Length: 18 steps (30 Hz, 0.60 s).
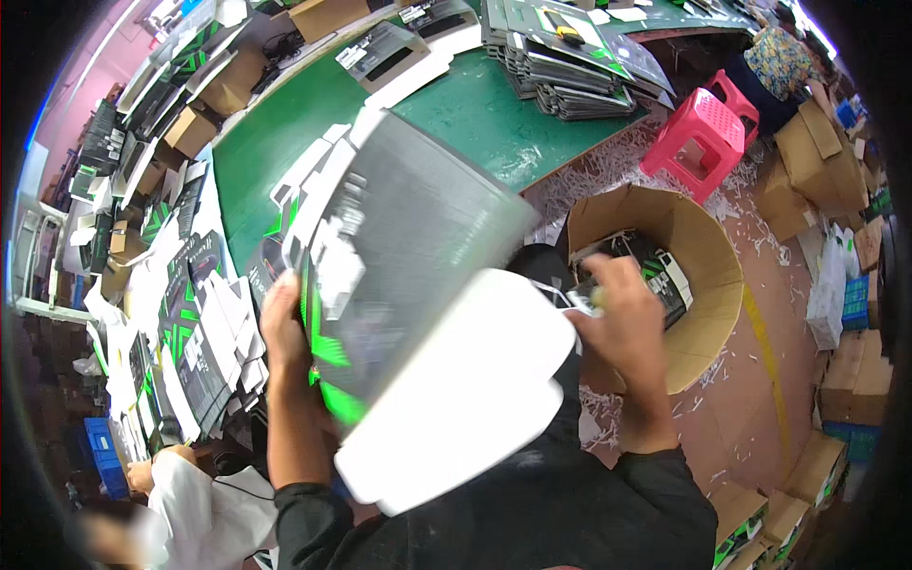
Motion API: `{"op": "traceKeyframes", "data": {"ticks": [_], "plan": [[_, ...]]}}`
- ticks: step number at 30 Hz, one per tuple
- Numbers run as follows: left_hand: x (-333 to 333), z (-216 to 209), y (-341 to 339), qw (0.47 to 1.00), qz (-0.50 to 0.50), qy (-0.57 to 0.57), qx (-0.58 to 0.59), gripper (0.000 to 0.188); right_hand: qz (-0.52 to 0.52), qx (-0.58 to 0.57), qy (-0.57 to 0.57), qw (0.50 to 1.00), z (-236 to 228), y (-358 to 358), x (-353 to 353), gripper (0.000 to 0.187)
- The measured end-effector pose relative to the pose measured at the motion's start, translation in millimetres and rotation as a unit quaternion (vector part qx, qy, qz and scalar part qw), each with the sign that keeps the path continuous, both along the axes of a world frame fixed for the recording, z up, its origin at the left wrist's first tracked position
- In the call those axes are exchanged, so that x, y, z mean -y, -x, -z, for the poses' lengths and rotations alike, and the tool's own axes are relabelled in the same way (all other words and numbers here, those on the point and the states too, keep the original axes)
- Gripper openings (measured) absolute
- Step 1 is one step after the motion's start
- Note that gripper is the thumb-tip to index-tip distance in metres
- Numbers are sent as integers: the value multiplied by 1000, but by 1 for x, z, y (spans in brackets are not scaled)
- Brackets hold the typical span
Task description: The person assembles cardboard packaging boxes by picking up flat box blanks from the table, peeling protective backing tape off their flaps by hand, folding the panels to form boxes, and closing the ends.
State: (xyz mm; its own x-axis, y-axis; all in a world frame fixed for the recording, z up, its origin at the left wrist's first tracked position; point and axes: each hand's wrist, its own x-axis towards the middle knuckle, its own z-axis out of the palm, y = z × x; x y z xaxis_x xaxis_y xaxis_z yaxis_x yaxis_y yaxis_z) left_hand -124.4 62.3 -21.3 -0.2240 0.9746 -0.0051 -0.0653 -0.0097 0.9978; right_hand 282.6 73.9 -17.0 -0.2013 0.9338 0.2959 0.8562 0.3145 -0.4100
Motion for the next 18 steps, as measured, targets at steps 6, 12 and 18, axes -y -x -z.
{"op": "traceKeyframes", "data": {"ticks": [6,12,18], "plan": [[16,-70,-19,914,108,-33,-389,30,-216,-140,-137,956,-76,26,-25,79],[14,-92,-56,729,120,-272,-617,25,-340,-89,-13,936,-35,84,-37,46],[93,-54,-123,930,72,-120,-341,105,-345,-264,-172,884,-72,83,7,37]]}}
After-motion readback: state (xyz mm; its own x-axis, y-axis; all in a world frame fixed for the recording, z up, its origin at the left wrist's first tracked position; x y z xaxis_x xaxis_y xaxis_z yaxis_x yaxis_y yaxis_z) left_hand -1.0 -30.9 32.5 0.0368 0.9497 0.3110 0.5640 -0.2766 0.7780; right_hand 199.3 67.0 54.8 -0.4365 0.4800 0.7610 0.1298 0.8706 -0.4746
